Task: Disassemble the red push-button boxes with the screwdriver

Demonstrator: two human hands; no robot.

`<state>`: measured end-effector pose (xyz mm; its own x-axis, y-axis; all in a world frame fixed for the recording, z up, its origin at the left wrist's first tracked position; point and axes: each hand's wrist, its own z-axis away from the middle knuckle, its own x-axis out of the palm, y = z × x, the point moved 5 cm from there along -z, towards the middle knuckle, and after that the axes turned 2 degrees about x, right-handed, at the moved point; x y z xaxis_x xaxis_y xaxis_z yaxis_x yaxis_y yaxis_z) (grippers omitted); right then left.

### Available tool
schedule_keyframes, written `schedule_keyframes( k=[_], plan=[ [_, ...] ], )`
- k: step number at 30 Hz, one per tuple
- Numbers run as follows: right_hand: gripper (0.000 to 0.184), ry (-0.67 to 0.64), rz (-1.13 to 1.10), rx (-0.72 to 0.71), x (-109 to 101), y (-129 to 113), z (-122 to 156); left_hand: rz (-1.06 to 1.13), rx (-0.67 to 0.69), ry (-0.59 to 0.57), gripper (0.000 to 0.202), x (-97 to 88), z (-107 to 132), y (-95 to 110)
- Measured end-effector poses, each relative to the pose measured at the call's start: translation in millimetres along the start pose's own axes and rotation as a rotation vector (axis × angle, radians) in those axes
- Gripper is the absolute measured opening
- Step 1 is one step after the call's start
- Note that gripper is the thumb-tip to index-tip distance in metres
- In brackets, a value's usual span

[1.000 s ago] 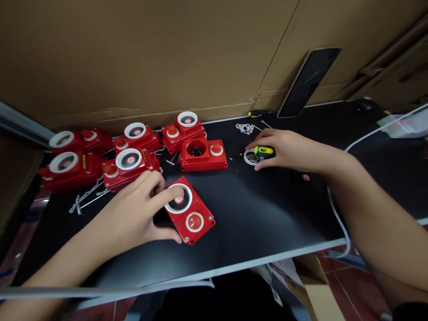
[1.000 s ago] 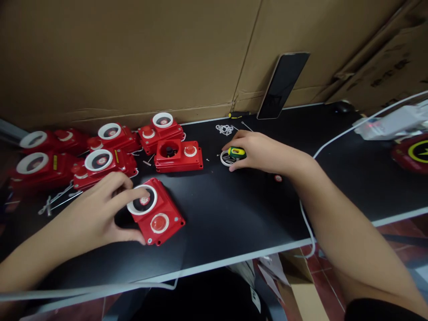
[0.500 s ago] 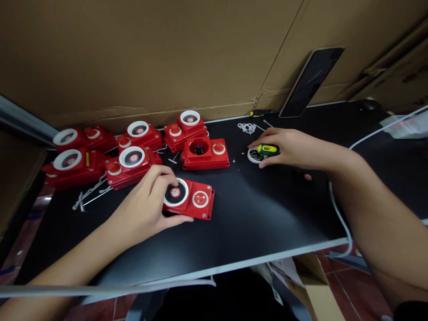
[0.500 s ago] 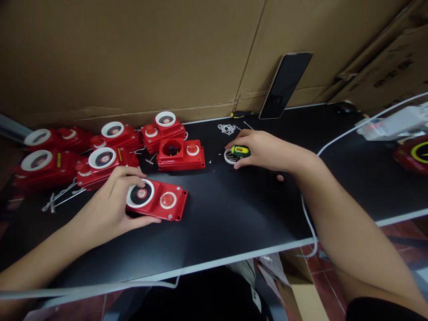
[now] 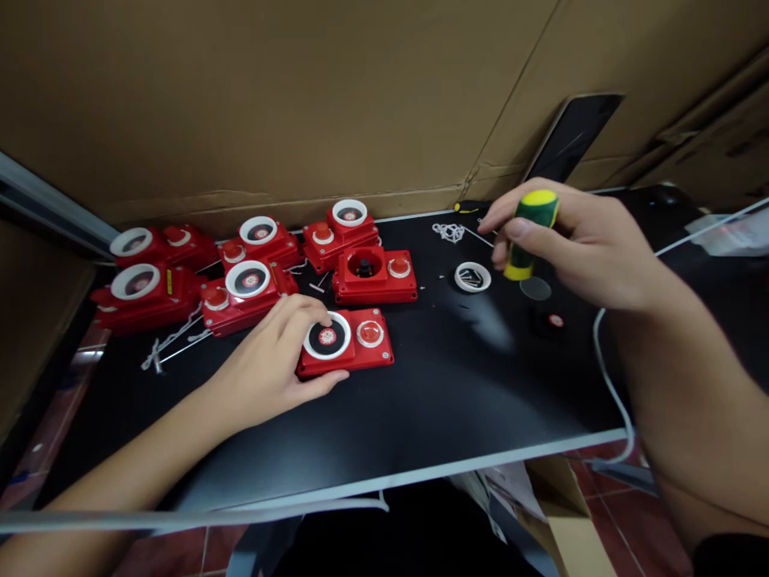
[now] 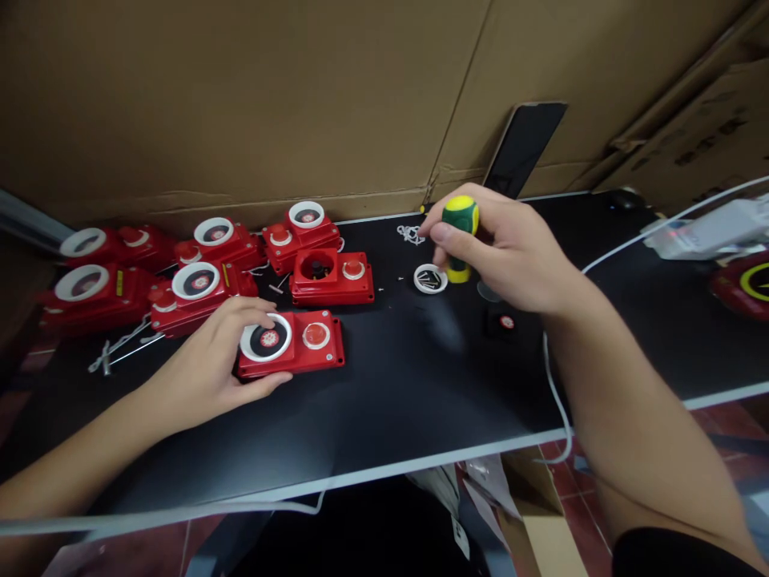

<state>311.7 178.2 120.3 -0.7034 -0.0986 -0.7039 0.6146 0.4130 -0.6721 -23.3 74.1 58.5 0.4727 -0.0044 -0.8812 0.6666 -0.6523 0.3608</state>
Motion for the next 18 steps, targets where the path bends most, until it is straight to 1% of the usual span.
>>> schedule_keyframes(
  k=[3,4,7,8,10,13,15,18],
  plan=[
    [0.041,0.051,-0.147,-0.124,6.9,-22.9,8.0,0.164,-0.061,0.014,0.045,4.2,-0.6,-4.6],
    [0.043,0.036,-0.199,-0.125,10.2,-28.0,10.4,0.199,-0.083,0.021,0.044,4.9,-1.2,-4.7],
    [0.038,-0.089,-0.313,-0.025,19.9,-42.7,15.1,0.224,-0.144,0.006,0.044,6.0,-3.5,-2.8],
    [0.035,-0.123,-0.318,0.004,21.5,-48.9,15.5,0.215,-0.162,-0.006,0.045,6.0,-4.1,-2.1],
    [0.034,-0.103,-0.305,0.004,19.1,-63.7,12.8,0.199,-0.19,-0.023,0.045,5.7,-4.9,-1.6],
    [0.036,-0.019,-0.306,-0.102,15.5,-85.2,2.9,0.214,-0.201,-0.014,0.045,5.5,-5.4,-2.4],
    [0.033,-0.022,-0.296,-0.169,21.2,-93.5,-4.5,0.233,-0.188,-0.002,0.045,6.6,-5.5,-3.4],
    [0.027,-0.071,-0.234,-0.215,38.6,-94.6,-13.9,0.248,-0.162,0.025,0.045,8.9,-4.9,-5.1]
  ],
)
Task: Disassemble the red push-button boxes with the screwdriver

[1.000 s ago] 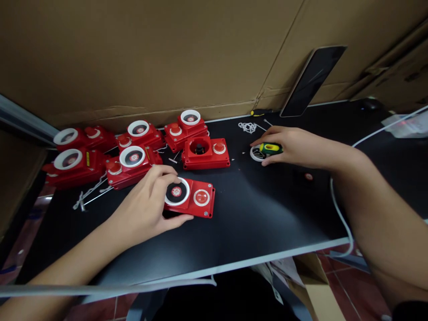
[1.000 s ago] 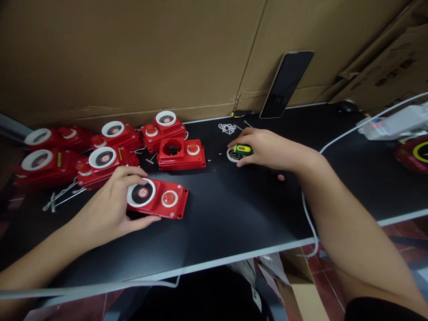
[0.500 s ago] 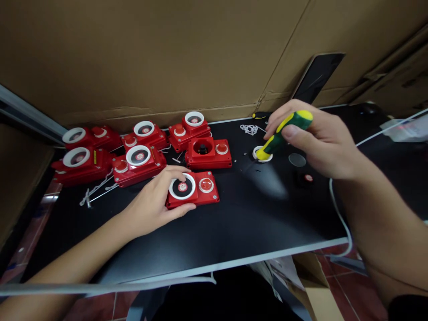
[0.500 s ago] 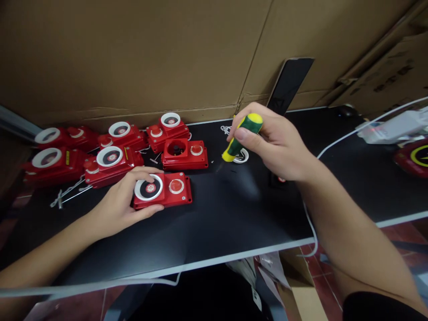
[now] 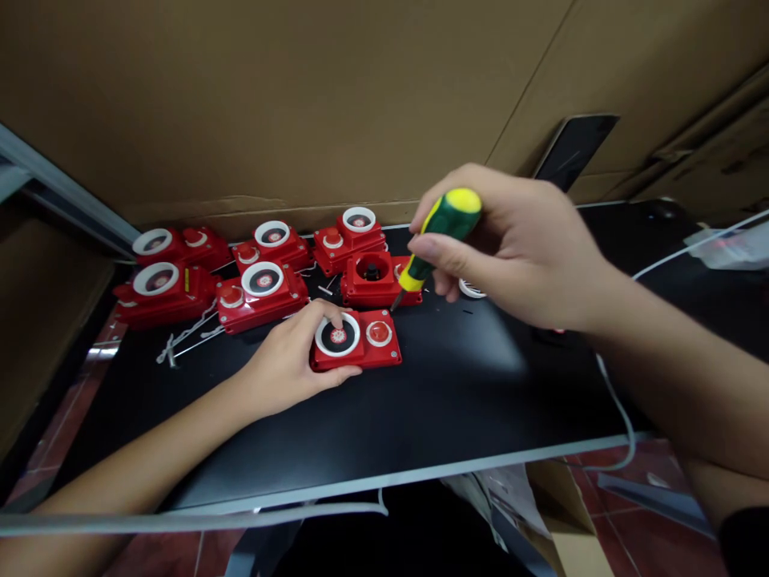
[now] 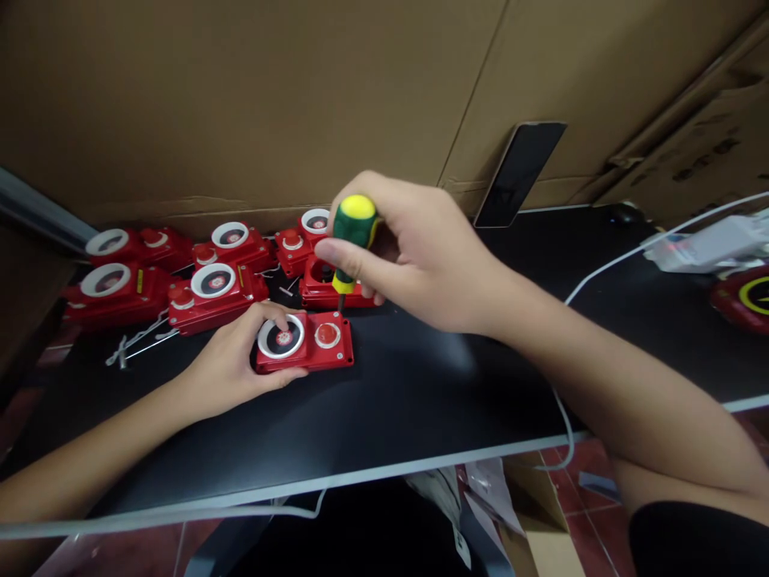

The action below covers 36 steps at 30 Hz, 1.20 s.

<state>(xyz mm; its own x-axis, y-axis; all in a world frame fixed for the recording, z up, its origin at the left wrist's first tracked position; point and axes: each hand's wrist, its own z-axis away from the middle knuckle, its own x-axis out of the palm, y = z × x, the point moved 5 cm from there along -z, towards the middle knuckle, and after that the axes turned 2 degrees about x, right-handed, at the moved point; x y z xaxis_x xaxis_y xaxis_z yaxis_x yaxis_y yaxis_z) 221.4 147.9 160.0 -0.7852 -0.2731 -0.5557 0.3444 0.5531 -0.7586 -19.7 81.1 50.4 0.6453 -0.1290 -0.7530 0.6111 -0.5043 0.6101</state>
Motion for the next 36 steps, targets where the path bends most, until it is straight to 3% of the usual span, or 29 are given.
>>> schedule_keyframes(
  k=[8,23,28,33,36],
  plan=[
    [0.034,-0.093,-0.148,-0.021,13.5,18.3,-7.4,-0.008,0.061,0.023,0.046,1.2,2.4,-0.7],
    [0.037,-0.049,-0.356,0.072,10.5,47.3,-20.9,0.046,0.117,0.046,0.047,-0.2,3.0,-2.7],
    [0.031,-0.099,-0.188,-0.019,10.3,27.0,-12.9,0.045,0.107,0.037,0.048,-0.4,3.2,-3.3],
    [0.024,-0.157,0.109,-0.244,10.5,0.1,-5.0,0.055,0.094,0.035,0.048,-0.3,2.8,-4.2],
    [0.021,-0.17,0.204,-0.257,7.7,-3.5,-3.9,0.049,0.099,0.035,0.048,-0.9,2.9,-4.0]
  ],
)
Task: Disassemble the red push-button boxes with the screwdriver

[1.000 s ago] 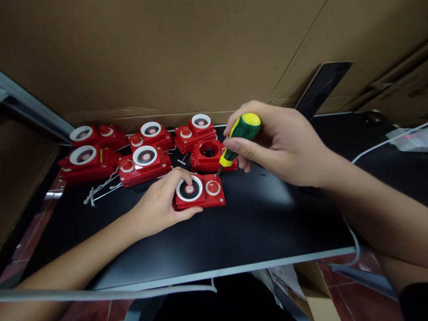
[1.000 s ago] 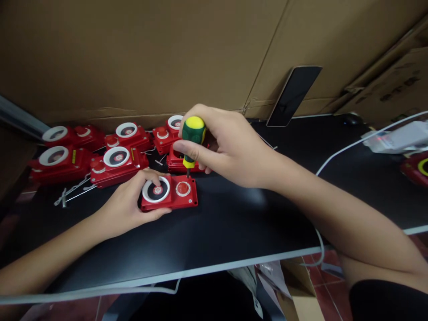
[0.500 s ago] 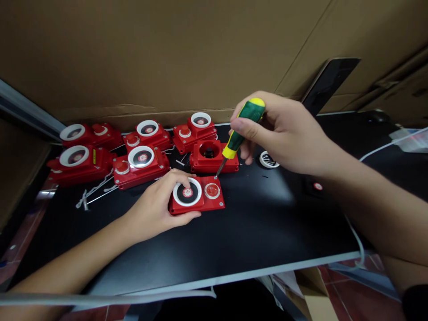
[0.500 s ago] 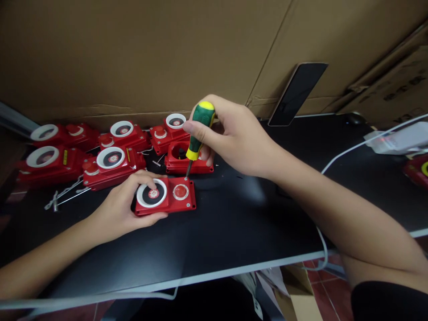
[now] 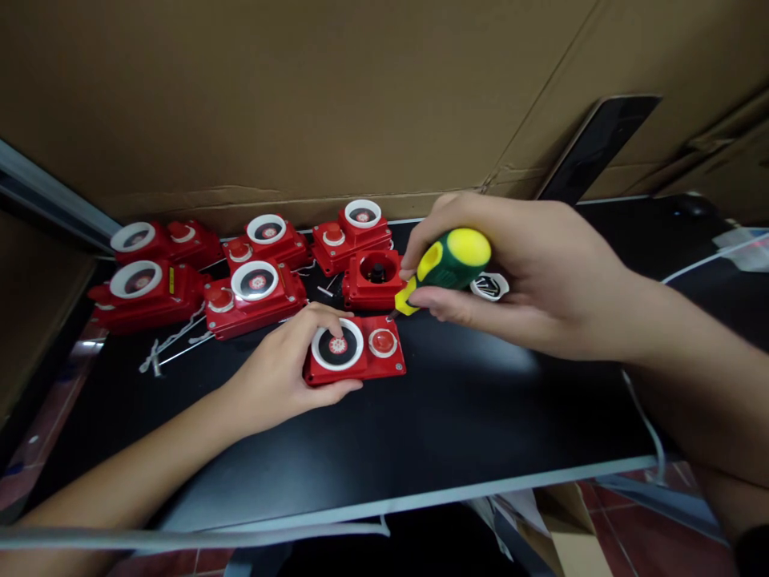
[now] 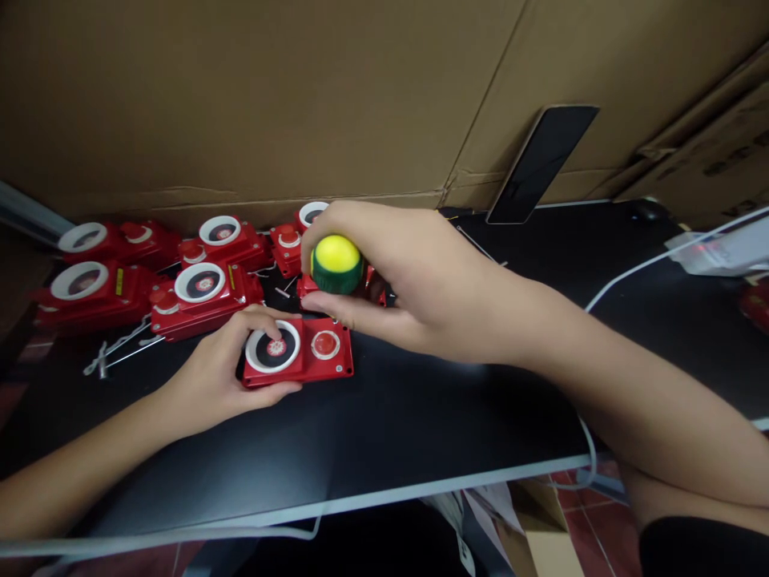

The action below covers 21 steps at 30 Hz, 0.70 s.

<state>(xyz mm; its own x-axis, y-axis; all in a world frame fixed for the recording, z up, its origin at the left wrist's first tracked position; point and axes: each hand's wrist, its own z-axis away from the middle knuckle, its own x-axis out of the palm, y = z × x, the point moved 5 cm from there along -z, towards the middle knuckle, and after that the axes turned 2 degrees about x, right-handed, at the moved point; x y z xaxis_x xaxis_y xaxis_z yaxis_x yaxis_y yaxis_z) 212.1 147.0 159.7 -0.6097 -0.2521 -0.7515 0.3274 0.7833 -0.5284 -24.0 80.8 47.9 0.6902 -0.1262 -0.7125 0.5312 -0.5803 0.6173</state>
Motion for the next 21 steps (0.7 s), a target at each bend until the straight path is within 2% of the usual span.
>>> schedule_keyframes(
  k=[9,17,21],
  plan=[
    [0.022,0.029,-0.068,0.18,-4.1,20.5,1.7,-0.017,0.015,-0.007,0.048,0.2,-0.3,-0.4],
    [0.031,0.117,-0.173,0.101,5.9,3.8,-1.2,-0.002,-0.008,-0.021,0.049,0.3,-0.7,0.4],
    [0.037,0.216,-0.187,0.202,9.8,9.5,4.6,-0.002,-0.011,-0.008,0.048,0.9,1.7,-3.5]
  ],
)
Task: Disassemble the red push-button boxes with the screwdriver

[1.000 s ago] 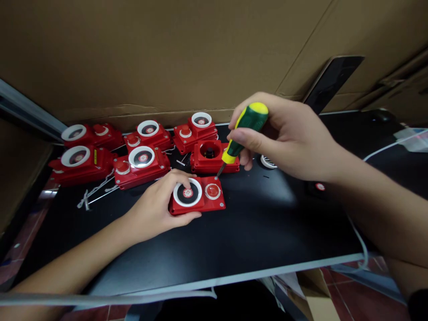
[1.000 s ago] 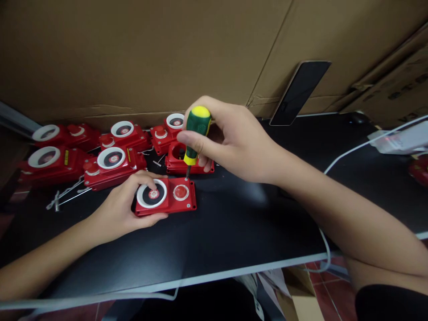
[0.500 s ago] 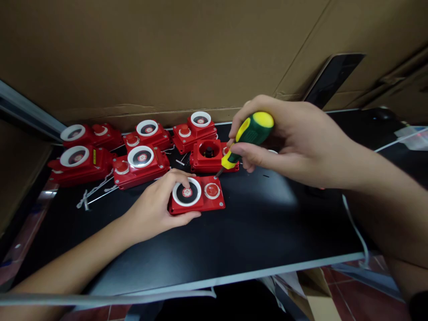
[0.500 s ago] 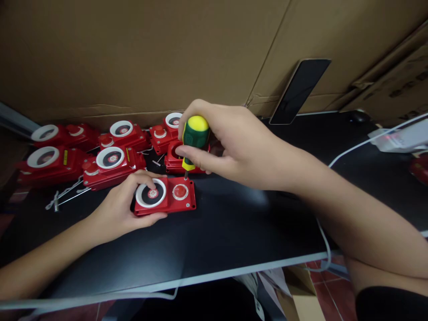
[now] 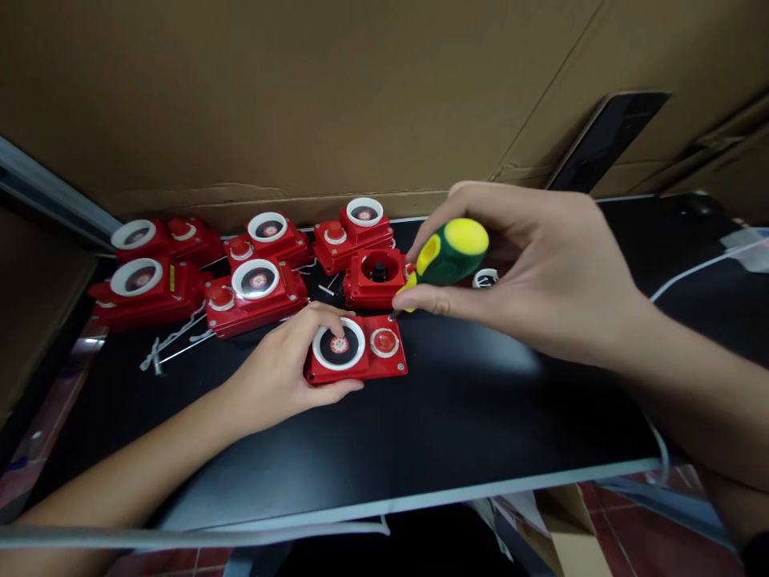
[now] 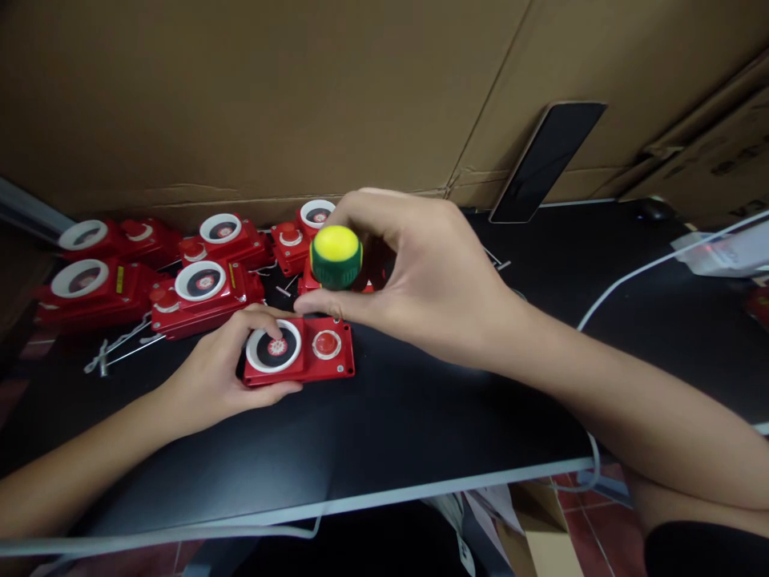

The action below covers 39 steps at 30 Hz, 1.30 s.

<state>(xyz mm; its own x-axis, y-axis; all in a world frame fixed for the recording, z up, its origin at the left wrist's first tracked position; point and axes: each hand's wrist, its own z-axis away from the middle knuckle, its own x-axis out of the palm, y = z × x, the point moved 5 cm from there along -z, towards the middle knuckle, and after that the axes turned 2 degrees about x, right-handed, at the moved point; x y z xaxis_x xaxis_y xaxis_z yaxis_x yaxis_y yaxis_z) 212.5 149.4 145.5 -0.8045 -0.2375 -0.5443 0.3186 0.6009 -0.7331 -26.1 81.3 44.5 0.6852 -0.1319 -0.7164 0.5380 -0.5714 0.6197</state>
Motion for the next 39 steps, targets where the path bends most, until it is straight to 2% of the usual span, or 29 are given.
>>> schedule_keyframes(
  k=[4,7,13,16,19,21,23,24,25,26,28,29,30,31,32,35,36,37,38,39],
  plan=[
    [0.034,0.059,-0.062,0.026,-1.6,7.9,-3.3,0.014,-0.009,0.008,0.049,2.1,1.7,-5.0],
    [0.03,0.022,-0.206,0.009,-1.9,13.4,-10.6,0.035,-0.018,0.016,0.049,1.4,1.7,-6.3],
    [0.033,-0.293,-0.529,0.017,2.0,29.1,-20.9,0.142,-0.029,-0.059,0.049,1.0,-0.1,-4.3],
    [0.038,-0.378,-0.582,0.051,4.2,25.1,-19.6,0.134,-0.047,-0.05,0.049,0.5,-0.9,-0.2],
    [0.034,-0.304,-0.633,0.114,13.1,11.1,-12.0,0.087,-0.061,-0.024,0.047,0.8,-1.1,5.1],
    [0.025,-0.144,-0.742,0.131,19.6,2.3,-5.1,0.072,-0.064,-0.014,0.046,1.7,-0.9,7.5],
    [0.031,0.014,-0.856,0.122,23.3,-0.9,0.2,0.088,-0.061,-0.016,0.046,3.2,-0.4,8.5],
    [0.039,0.011,-0.899,0.115,25.6,-1.2,0.9,0.105,-0.058,-0.02,0.046,4.0,0.0,8.6],
    [0.046,-0.064,-0.934,0.103,28.4,-1.3,0.0,0.125,-0.056,-0.027,0.047,5.0,0.4,8.7],
    [0.052,-0.204,-0.967,0.08,31.5,-2.2,-1.8,0.148,-0.051,-0.035,0.047,6.0,0.9,9.1],
    [0.061,-0.549,-1.014,0.022,36.1,-5.0,-4.1,0.183,-0.049,-0.052,0.047,8.4,1.9,10.4],
    [0.063,-0.654,-1.023,0.004,36.5,-5.3,-5.5,0.191,-0.051,-0.056,0.047,9.4,2.4,11.4],
    [0.063,-0.665,-1.023,0.0,36.1,-4.5,-8.7,0.19,-0.054,-0.053,0.047,10.2,2.7,12.4],
    [0.061,-0.583,-1.004,0.029,36.1,-2.0,-12.9,0.182,-0.058,-0.046,0.047,10.8,3.1,13.4],
    [0.058,-0.434,-0.966,0.083,36.4,1.5,-16.6,0.167,-0.062,-0.031,0.048,11.0,3.3,14.3],
    [0.052,0.135,-0.865,0.199,33.9,7.5,-12.0,0.123,-0.081,0.015,0.048,11.4,4.0,15.5],
    [0.05,0.245,-0.878,0.186,33.9,6.0,-6.8,0.12,-0.082,0.018,0.049,12.0,4.3,16.0],
    [0.05,0.276,-0.905,0.163,34.9,3.7,-2.5,0.125,-0.077,0.014,0.049,12.8,4.7,16.9],
    [0.052,0.224,-0.941,0.133,36.9,0.6,-0.1,0.135,-0.068,0.004,0.049,13.8,5.2,18.1],
    [0.055,0.107,-0.971,0.112,39.7,-2.3,0.9,0.147,-0.057,-0.008,0.049,14.9,5.7,19.7]
  ],
)
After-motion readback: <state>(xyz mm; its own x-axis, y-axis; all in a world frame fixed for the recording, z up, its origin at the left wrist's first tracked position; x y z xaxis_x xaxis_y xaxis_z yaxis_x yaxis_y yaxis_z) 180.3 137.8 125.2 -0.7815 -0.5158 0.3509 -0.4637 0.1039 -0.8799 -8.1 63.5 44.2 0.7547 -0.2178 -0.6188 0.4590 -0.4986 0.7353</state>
